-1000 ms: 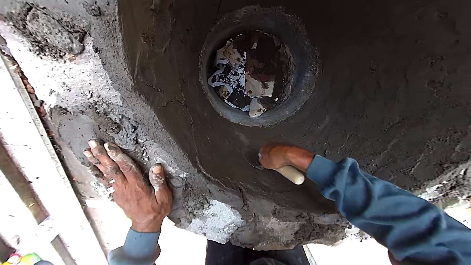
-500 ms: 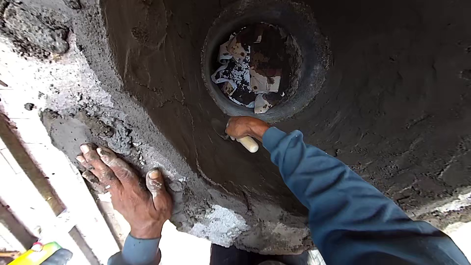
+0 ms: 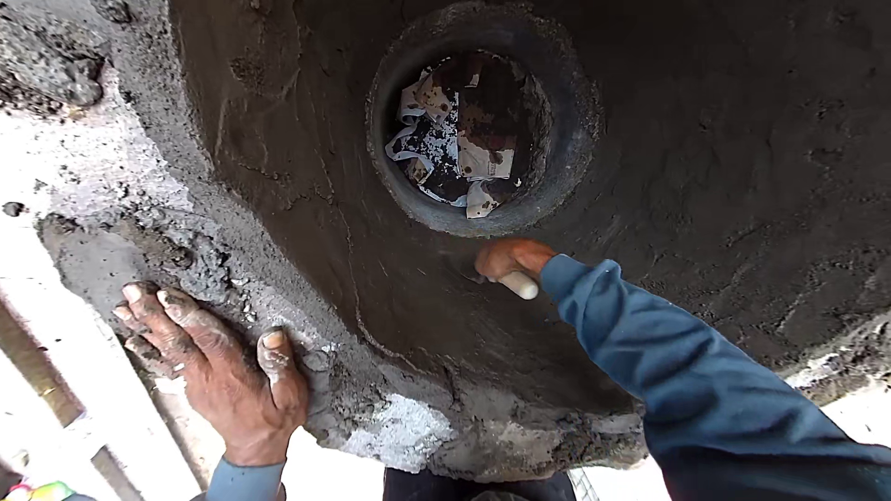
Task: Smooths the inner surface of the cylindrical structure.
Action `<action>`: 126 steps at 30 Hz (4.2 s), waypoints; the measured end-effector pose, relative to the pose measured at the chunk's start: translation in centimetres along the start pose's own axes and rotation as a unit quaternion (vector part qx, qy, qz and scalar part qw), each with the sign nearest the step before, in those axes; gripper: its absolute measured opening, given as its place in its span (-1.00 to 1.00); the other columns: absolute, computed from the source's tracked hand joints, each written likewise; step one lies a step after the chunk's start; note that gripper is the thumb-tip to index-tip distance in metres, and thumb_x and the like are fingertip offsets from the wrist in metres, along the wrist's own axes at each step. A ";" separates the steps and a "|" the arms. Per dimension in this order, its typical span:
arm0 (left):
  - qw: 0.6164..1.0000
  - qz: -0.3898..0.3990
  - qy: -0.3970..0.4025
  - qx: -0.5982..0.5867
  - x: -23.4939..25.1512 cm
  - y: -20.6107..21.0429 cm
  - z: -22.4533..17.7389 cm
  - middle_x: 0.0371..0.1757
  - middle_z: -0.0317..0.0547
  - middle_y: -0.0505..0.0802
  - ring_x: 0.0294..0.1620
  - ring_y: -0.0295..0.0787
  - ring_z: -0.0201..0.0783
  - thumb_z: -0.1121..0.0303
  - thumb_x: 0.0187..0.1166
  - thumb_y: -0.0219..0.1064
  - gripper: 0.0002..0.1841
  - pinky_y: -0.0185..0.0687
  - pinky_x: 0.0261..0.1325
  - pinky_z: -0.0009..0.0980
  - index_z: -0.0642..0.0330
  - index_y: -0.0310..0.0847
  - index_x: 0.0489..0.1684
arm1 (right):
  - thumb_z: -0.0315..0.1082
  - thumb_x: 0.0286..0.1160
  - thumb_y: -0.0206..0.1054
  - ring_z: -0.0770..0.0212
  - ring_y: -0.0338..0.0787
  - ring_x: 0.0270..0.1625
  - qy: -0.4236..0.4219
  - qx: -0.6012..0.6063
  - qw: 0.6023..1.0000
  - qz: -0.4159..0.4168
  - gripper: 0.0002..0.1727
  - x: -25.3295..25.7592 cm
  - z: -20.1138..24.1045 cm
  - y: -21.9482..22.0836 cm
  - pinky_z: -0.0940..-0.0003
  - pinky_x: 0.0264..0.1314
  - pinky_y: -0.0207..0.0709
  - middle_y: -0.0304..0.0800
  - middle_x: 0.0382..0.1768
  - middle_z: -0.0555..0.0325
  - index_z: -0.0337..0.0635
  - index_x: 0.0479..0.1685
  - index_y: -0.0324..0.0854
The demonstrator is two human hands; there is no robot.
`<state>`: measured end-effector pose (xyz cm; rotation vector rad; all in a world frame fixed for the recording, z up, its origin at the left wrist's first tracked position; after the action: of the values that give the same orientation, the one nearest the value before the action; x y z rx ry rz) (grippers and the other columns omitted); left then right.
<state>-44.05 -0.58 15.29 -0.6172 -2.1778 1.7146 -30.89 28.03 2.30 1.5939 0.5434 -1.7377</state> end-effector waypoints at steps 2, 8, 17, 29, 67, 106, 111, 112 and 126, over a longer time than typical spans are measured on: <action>1.000 -0.003 -0.003 0.002 -0.1 0.1 0.2 0.79 0.68 0.01 0.85 -0.22 0.52 -0.44 0.62 -0.34 0.13 -0.39 0.87 0.24 0.62 -0.16 0.80 | -0.25 0.77 0.11 0.10 0.59 -0.41 -0.059 0.105 0.992 -0.040 -0.64 1.9 1.4 -1.0 0.00 -0.26 0.47 0.64 -0.43 0.00 -0.28 -0.33 0.67; 1.000 0.008 0.005 0.002 -0.1 -0.1 0.3 0.79 0.68 -0.01 0.86 -0.22 0.49 -0.42 0.63 -0.31 0.12 -0.35 0.88 0.21 0.61 -0.20 0.81 | -0.26 0.80 0.05 0.19 0.59 -0.37 -0.106 0.133 0.984 -0.052 -0.63 4.1 7.8 -3.5 0.09 -0.19 0.46 0.69 -0.36 0.04 -0.27 -0.26 0.71; 1.000 -0.004 0.012 0.008 -0.1 0.1 0.4 0.78 0.70 0.02 0.85 -0.20 0.52 -0.43 0.63 -0.35 0.12 -0.34 0.87 0.23 0.62 -0.17 0.80 | -0.14 0.70 0.22 -0.13 0.76 -0.01 -0.002 -0.037 0.999 0.011 -0.61 3.8 2.9 0.2 -0.24 0.06 0.51 0.79 -0.10 -0.21 -0.36 -0.12 0.74; 1.000 0.001 0.014 0.005 -0.2 -0.1 0.5 0.78 0.71 0.01 0.85 -0.21 0.53 -0.43 0.63 -0.34 0.12 -0.36 0.86 0.27 0.60 -0.22 0.82 | -0.25 0.75 0.12 0.18 0.57 -0.42 -0.123 0.129 0.984 -0.031 -0.64 0.9 5.4 -0.2 0.08 -0.25 0.42 0.63 -0.45 0.09 -0.22 -0.41 0.66; 1.000 0.011 0.012 0.006 -0.5 0.1 1.2 0.79 0.66 0.01 0.85 -0.20 0.53 -0.42 0.62 -0.34 0.11 -0.37 0.86 0.32 0.56 -0.24 0.83 | -0.06 0.64 0.29 -0.34 0.71 0.35 0.081 -0.027 0.995 -0.055 -0.53 8.0 -2.5 0.4 -0.45 0.31 0.44 0.76 0.20 -0.37 -0.41 0.01 0.73; 0.998 0.048 -0.023 0.029 -1.7 0.4 1.9 0.78 0.53 0.21 0.81 0.10 0.37 -0.35 0.68 -0.28 0.00 -0.02 0.80 0.23 0.46 -0.05 0.84 | -0.13 0.63 0.30 -0.21 0.76 0.03 0.042 -0.171 0.984 0.032 -0.66 -3.4 -2.3 4.2 -0.30 0.05 0.44 0.78 -0.15 -0.20 -0.30 -0.16 0.70; 0.997 0.055 -0.043 0.023 -1.7 0.5 1.8 0.79 0.49 0.19 0.80 0.12 0.38 -0.38 0.65 -0.29 0.02 0.03 0.76 0.26 0.39 -0.10 0.87 | -0.13 0.57 0.38 -0.27 0.75 0.19 0.114 -0.199 0.973 -0.010 -0.63 -4.4 -4.8 4.1 -0.32 0.22 0.45 0.79 0.02 -0.25 -0.33 -0.06 0.73; 0.997 0.057 -0.049 0.024 -1.7 0.6 1.9 0.80 0.47 0.19 0.81 0.12 0.37 -0.39 0.64 -0.30 0.02 0.03 0.75 0.27 0.37 -0.11 0.88 | -0.11 0.60 0.38 -0.28 0.72 0.26 0.117 -0.183 0.976 -0.031 -0.62 -5.3 -5.0 3.4 -0.33 0.29 0.43 0.78 0.07 -0.26 -0.32 0.01 0.72; 0.998 0.045 -0.034 -0.007 -1.0 0.1 0.7 0.86 0.47 -0.02 0.87 -0.21 0.46 -0.39 0.61 -0.26 0.04 -0.22 0.74 0.47 0.32 -0.28 0.91 | -0.12 0.77 0.14 -0.03 0.76 -0.18 -0.006 -0.039 0.998 -0.052 -0.68 -12.9 3.0 4.6 -0.06 -0.12 0.56 0.69 -0.32 -0.02 -0.17 -0.10 0.66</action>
<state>-43.57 -1.68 15.09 -0.6802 -2.2416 1.7917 -29.66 25.63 16.04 1.5232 0.6904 -1.7785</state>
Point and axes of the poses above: each hand's wrist, its own x-axis towards the middle knuckle, its own y-axis out of the palm, z = x × y, the point moved 2 cm from there along x, towards the middle knuckle
